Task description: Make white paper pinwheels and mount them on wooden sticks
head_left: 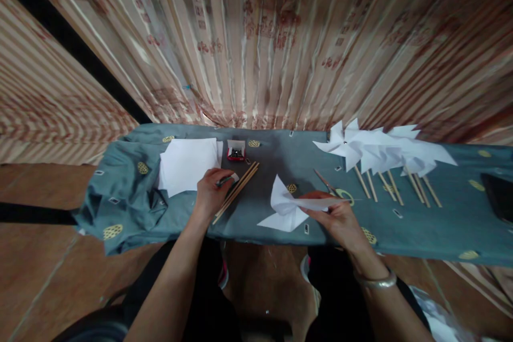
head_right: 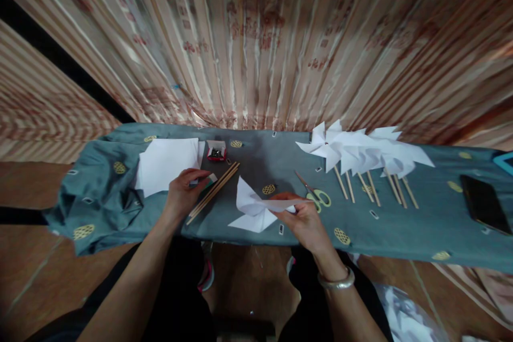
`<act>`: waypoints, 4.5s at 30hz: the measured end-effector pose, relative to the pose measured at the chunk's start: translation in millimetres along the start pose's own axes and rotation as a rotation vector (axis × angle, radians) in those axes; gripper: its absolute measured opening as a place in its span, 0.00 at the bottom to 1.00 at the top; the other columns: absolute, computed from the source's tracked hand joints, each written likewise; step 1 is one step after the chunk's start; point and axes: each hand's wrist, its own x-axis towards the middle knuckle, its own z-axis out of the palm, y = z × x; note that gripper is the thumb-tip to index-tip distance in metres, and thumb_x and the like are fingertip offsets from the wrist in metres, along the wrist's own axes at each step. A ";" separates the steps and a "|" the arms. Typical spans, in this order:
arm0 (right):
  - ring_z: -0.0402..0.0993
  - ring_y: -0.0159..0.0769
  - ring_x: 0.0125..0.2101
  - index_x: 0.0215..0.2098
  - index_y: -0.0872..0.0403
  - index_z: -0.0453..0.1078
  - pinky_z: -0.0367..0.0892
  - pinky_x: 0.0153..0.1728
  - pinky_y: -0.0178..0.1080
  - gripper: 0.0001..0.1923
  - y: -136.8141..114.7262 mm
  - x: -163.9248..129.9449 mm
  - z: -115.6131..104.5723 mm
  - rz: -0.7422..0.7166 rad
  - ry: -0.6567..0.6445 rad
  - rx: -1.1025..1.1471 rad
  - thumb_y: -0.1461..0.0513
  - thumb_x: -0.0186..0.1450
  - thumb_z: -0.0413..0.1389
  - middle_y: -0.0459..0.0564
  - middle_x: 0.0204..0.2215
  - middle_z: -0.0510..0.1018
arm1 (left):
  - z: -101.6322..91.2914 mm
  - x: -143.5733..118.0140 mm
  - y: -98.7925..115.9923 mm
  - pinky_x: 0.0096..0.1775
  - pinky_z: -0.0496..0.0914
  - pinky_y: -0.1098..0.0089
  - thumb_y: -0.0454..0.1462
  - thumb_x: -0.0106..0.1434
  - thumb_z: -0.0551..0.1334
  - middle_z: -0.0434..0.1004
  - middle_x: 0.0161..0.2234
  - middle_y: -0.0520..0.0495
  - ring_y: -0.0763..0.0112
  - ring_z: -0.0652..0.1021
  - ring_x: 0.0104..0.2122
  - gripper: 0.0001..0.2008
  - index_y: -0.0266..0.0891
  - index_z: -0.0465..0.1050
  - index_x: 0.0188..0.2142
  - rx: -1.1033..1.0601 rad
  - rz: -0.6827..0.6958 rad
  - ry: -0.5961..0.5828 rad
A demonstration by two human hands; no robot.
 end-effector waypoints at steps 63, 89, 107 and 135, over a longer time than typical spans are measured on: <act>0.80 0.39 0.40 0.38 0.52 0.75 0.73 0.41 0.38 0.08 -29.6 -24.5 2.1 -0.399 0.008 -0.201 0.64 0.62 0.55 0.51 0.37 0.83 | 60.3 -21.9 95.9 0.22 0.59 0.77 0.39 0.44 0.76 0.74 0.22 0.52 0.81 0.68 0.20 0.13 0.36 0.82 0.29 -1.023 -0.526 -0.468; 0.80 0.40 0.40 0.38 0.51 0.76 0.73 0.43 0.40 0.06 -25.6 -25.7 4.4 -0.392 -0.056 -0.226 0.63 0.62 0.58 0.51 0.37 0.83 | 62.9 -18.0 101.5 0.26 0.66 0.76 0.38 0.38 0.78 0.79 0.23 0.49 0.78 0.73 0.22 0.16 0.35 0.82 0.28 -1.124 -0.671 -0.394; 0.81 0.42 0.35 0.34 0.51 0.79 0.76 0.39 0.41 0.14 -8.5 -12.8 -38.4 -0.153 0.265 -0.165 0.52 0.55 0.68 0.50 0.35 0.85 | 63.8 11.8 87.0 0.24 0.65 0.81 0.32 0.48 0.73 0.75 0.23 0.53 0.85 0.71 0.21 0.10 0.34 0.79 0.31 -1.325 -0.710 -0.183; 0.81 0.41 0.37 0.36 0.52 0.78 0.74 0.40 0.39 0.09 -25.1 -18.6 -7.7 -0.307 -0.036 -0.229 0.58 0.62 0.58 0.53 0.36 0.84 | 68.4 -6.0 97.8 0.29 0.69 0.75 0.37 0.39 0.77 0.80 0.24 0.50 0.78 0.75 0.23 0.16 0.37 0.83 0.31 -1.185 -0.632 -0.333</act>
